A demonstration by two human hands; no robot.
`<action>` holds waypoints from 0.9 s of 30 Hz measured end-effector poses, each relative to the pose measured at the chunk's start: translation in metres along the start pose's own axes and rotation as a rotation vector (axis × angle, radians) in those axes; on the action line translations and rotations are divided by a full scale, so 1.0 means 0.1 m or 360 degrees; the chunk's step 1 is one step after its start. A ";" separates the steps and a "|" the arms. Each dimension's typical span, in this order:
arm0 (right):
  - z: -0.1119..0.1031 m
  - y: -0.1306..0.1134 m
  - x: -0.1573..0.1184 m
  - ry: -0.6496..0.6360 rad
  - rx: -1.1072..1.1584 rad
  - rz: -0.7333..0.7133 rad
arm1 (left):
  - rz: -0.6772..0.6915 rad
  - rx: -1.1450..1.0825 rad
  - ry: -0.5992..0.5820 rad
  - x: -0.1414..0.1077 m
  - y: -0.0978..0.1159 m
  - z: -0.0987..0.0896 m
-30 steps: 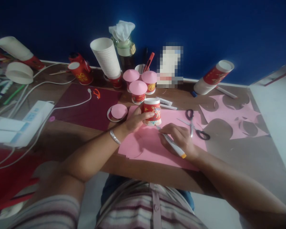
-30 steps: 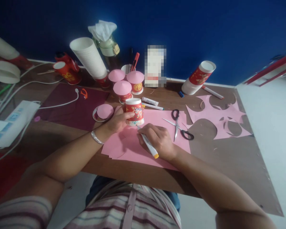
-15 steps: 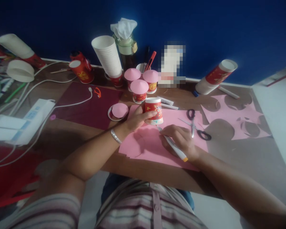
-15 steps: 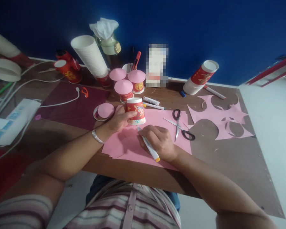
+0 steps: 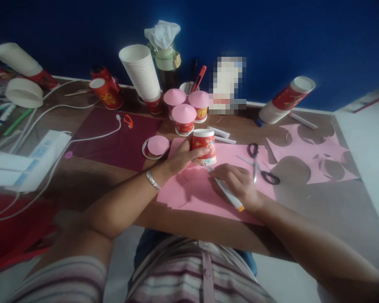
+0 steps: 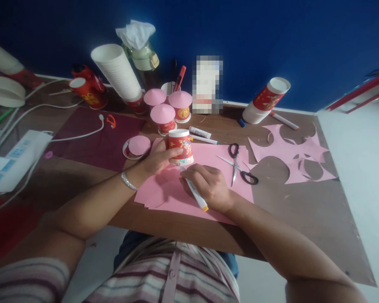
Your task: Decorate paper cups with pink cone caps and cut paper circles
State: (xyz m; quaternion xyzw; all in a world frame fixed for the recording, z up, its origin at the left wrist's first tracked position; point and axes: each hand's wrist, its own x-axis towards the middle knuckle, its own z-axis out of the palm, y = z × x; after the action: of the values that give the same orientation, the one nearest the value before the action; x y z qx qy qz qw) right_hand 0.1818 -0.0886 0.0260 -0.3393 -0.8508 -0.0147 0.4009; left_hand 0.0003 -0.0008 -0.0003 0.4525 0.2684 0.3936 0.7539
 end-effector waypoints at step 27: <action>0.01 -0.01 -0.01 -0.0008 -0.0037 0.0058 | 0.0058 0.0019 0.0026 0.00 -0.02 0.00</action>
State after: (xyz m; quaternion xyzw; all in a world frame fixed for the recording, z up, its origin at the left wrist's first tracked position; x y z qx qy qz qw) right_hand 0.1805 -0.0896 0.0248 -0.3595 -0.8453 -0.0163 0.3949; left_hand 0.0009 -0.0013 -0.0023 0.4586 0.2687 0.4093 0.7416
